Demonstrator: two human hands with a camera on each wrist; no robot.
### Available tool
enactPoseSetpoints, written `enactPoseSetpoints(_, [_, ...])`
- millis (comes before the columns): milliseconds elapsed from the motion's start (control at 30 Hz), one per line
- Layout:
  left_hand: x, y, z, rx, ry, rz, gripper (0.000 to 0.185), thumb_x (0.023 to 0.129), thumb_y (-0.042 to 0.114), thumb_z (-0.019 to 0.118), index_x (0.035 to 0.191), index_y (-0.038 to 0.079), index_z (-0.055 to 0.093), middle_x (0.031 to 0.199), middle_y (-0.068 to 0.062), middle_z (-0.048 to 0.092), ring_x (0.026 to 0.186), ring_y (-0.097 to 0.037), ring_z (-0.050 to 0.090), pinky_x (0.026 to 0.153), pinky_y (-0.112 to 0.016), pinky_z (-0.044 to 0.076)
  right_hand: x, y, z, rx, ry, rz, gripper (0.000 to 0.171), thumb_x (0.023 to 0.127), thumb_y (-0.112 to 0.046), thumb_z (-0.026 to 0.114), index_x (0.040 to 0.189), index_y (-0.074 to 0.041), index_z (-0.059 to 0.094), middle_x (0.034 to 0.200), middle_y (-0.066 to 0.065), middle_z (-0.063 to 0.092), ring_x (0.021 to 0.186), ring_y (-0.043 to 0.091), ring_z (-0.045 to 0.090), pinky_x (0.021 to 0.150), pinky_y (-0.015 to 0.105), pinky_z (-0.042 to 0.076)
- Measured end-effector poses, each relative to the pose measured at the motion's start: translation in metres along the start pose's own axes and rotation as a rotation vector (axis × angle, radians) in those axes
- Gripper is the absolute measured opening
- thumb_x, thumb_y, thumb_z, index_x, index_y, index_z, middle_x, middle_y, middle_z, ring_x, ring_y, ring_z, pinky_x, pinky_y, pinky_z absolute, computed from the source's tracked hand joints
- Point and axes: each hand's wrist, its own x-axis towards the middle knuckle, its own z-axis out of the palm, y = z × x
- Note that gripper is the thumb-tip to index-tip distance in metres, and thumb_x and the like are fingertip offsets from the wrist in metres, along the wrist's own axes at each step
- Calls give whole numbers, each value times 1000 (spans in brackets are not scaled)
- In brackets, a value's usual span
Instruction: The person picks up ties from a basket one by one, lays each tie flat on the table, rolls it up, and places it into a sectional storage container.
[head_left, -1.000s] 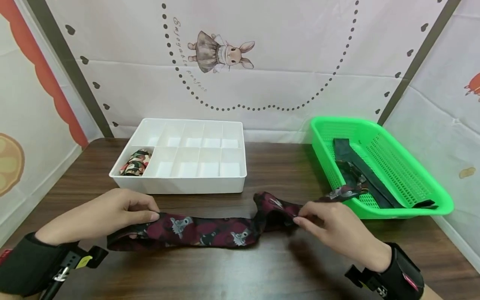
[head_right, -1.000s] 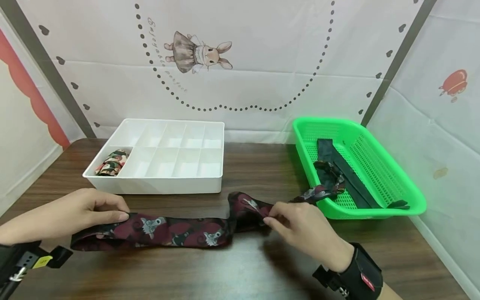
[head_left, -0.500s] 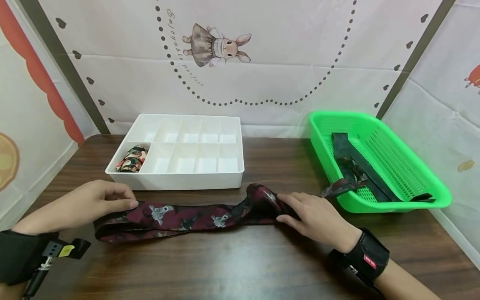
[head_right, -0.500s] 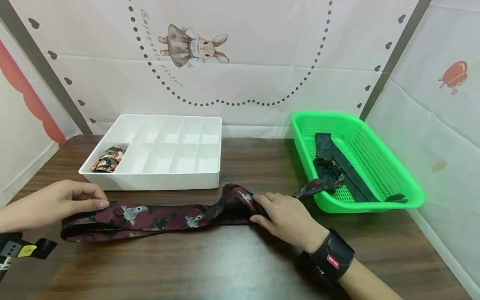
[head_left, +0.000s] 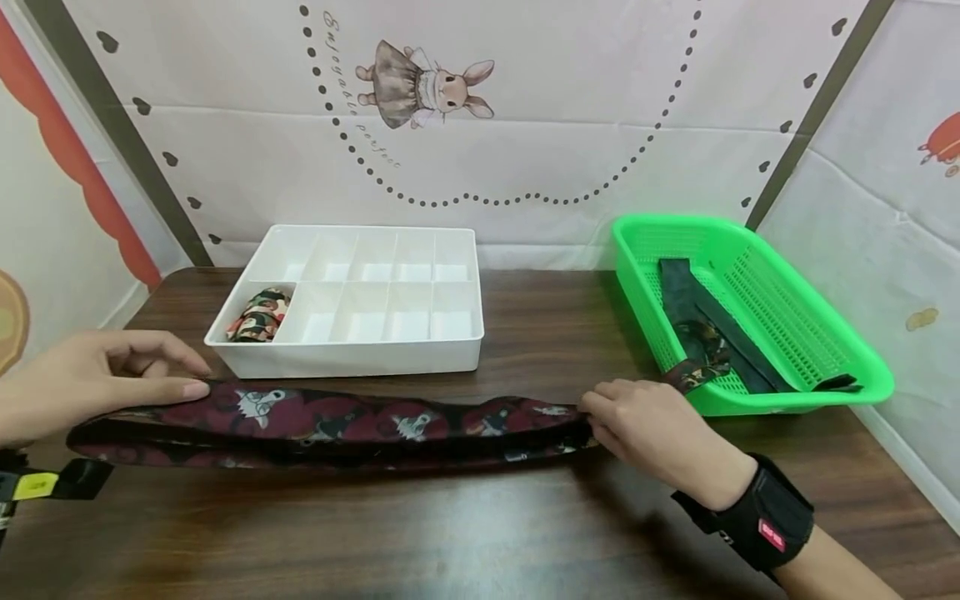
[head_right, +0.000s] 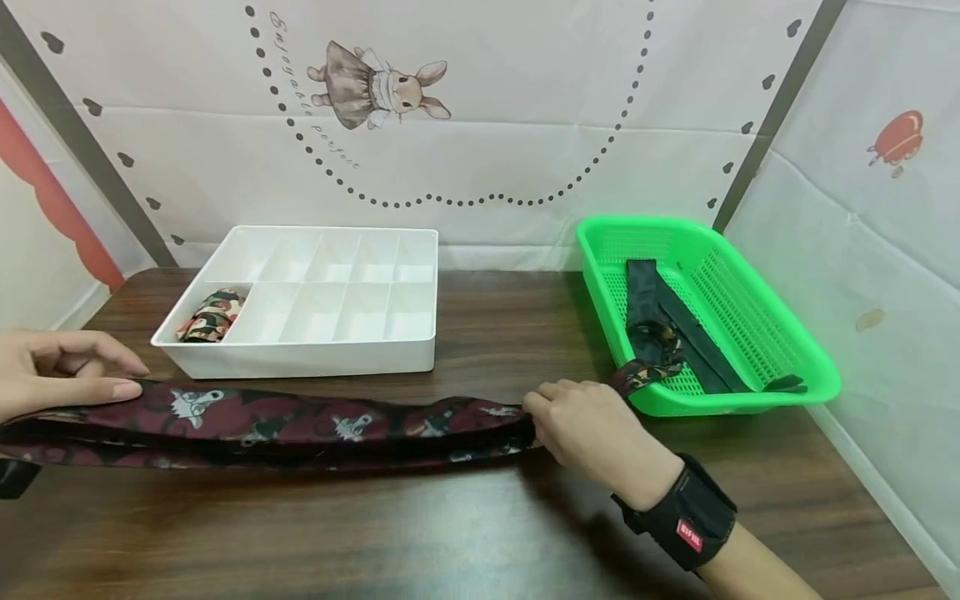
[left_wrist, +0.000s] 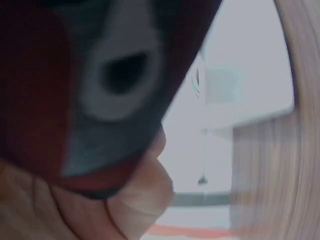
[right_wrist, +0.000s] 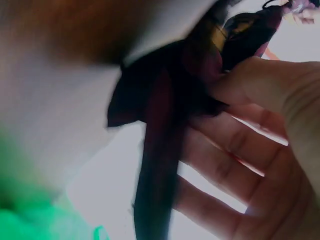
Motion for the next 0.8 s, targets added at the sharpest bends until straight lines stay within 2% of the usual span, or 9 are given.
enactPoseSetpoints(100, [-1, -22, -12, -250, -122, 161, 39, 102, -1, 60, 136, 19, 63, 94, -9, 71, 80, -23, 68, 65, -32, 53, -2, 9, -12, -34, 27, 23, 22, 86, 1, 81, 94, -12, 66, 79, -4, 58, 66, 15, 56, 56, 32, 46])
enactPoseSetpoints(200, [1, -42, -22, -491, -282, 354, 62, 93, -13, 51, 151, 10, 48, 118, -15, 71, 89, -30, 70, 66, -38, 57, -4, 20, -25, -45, 94, 53, 21, 84, 3, 78, 95, -12, 67, 78, -4, 59, 62, 15, 56, 51, 33, 45])
enactPoseSetpoints(267, [1, -39, -23, -490, -310, 402, 71, 89, -17, 54, 154, 7, 43, 124, -16, 68, 95, -30, 68, 69, -36, 57, -6, 27, -35, -56, 141, 78, 21, 83, 2, 77, 97, -12, 71, 81, -3, 64, 62, 15, 59, 49, 35, 47])
enactPoseSetpoints(333, [0, -26, -17, -419, -302, 384, 75, 86, -21, 62, 153, 6, 43, 122, -16, 69, 94, -30, 68, 70, -35, 57, -12, 34, -45, -65, 180, 110, 23, 83, 1, 76, 100, -13, 73, 84, -3, 68, 61, 15, 60, 47, 35, 45])
enactPoseSetpoints(400, [-2, -8, -9, -276, -242, 314, 74, 85, -19, 71, 149, 10, 49, 115, -13, 71, 95, -25, 68, 73, -31, 56, -18, 42, -55, -80, 209, 145, 23, 83, 0, 76, 102, -14, 75, 86, -3, 70, 62, 14, 60, 47, 35, 44])
enactPoseSetpoints(500, [-5, 8, 2, -86, -154, 187, 58, 85, -9, 80, 134, 17, 63, 103, -3, 70, 89, -17, 62, 70, -26, 51, -29, 54, -69, -112, 235, 183, 26, 82, 0, 78, 103, -13, 75, 89, -1, 73, 64, 14, 61, 47, 34, 42])
enactPoseSetpoints(533, [-4, 10, 3, -46, -134, 172, 51, 85, -6, 81, 128, 18, 66, 100, 0, 68, 87, -15, 59, 68, -26, 50, -32, 57, -72, -121, 242, 192, 27, 81, 1, 78, 104, -13, 75, 90, 0, 74, 64, 14, 61, 47, 34, 42])
enactPoseSetpoints(667, [-3, 12, 1, -55, -200, 128, 24, 91, -4, 73, 103, 16, 68, 91, 4, 66, 78, -13, 60, 60, -29, 49, -40, 69, -81, -148, 230, 220, 33, 78, 4, 81, 106, -12, 75, 95, 4, 76, 64, 13, 58, 48, 34, 42])
enactPoseSetpoints(800, [-2, 8, -3, -120, -190, 109, 18, 97, -3, 68, 95, 13, 62, 90, 1, 71, 78, -17, 64, 59, -31, 50, -44, 76, -79, -153, 202, 244, 32, 80, 5, 81, 106, -13, 76, 95, 3, 76, 63, 11, 54, 49, 32, 39])
